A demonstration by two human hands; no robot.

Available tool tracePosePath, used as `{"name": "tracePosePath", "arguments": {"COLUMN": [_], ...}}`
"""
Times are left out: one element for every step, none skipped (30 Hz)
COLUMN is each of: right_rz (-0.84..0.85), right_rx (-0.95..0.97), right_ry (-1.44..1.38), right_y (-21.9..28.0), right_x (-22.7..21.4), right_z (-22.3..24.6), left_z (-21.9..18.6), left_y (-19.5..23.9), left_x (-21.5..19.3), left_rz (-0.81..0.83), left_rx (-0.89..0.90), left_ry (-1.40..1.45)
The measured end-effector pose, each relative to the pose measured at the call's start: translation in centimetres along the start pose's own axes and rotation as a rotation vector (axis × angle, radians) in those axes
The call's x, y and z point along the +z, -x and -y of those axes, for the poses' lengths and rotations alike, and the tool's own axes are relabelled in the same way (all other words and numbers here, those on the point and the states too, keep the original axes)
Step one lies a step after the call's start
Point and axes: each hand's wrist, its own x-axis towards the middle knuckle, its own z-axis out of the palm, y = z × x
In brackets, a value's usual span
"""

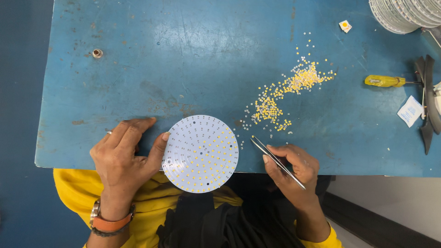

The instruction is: The person uses tweezers to pick up small yellow LED components from a pile on the table and places them one by one into designated spots on a circular LED board. The person continues this repetitive placement process throughout the clip.

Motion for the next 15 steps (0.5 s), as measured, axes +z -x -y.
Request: {"name": "tracePosePath", "arguments": {"right_rz": [-0.002, -0.003, -0.002, 0.010, 0.025, 0.040, 0.064, 0.087, 0.107, 0.113, 0.117, 0.121, 0.131, 0.140, 0.148], "right_rx": [0.012, 0.024, 0.036, -0.002, -0.040, -0.078, -0.149, -0.219, -0.289, -0.304, -0.318, -0.331, -0.318, -0.305, -0.291], "right_ry": [0.006, 0.013, 0.016, 0.008, -0.002, -0.013, -0.049, -0.085, -0.119, -0.131, -0.139, -0.147, -0.148, -0.150, -0.150], "right_y": [0.1, 0.1, 0.2, 0.4, 0.6, 0.9, 1.2, 1.5, 1.7, 1.9, 2.0, 2.1, 2.2, 2.3, 2.3], "right_x": [0.0, 0.0, 0.0, 0.0, -0.1, -0.1, 0.1, 0.4, 0.6, 0.8, 0.9, 1.0, 1.0, 0.9, 0.9], "right_z": [0.0, 0.1, 0.1, 0.2, 0.2, 0.3, 0.4, 0.5, 0.5, 0.5, 0.4, 0.3, 0.3, 0.2, 0.1], "left_z": [0.0, 0.0, -0.1, -0.1, 0.0, 0.0, 0.1, 0.1, 0.1, 0.1, 0.1, 0.1, 0.1, 0.0, 0.0], "left_y": [0.0, 0.0, 0.0, 0.0, 0.0, 0.1, 0.1, 0.1, 0.1, 0.1, 0.1, 0.1, 0.1, 0.1, 0.0], "left_x": [0.0, 0.0, 0.0, -0.1, -0.1, -0.1, -0.1, -0.1, -0.1, -0.1, -0.1, -0.1, -0.1, -0.2, -0.2], "left_rz": [0.003, -0.007, -0.016, -0.025, -0.030, -0.035, -0.040, -0.039, -0.039, -0.039, -0.039, -0.039, -0.040, -0.039, -0.039], "left_rx": [-0.006, 0.009, 0.021, 0.034, 0.043, 0.052, 0.061, 0.060, 0.062, 0.063, 0.062, 0.061, 0.062, 0.063, 0.066], "left_ry": [0.000, 0.006, 0.010, 0.013, 0.015, 0.017, 0.018, 0.015, 0.015, 0.014, 0.010, 0.006, 0.005, 0.005, 0.006]}}
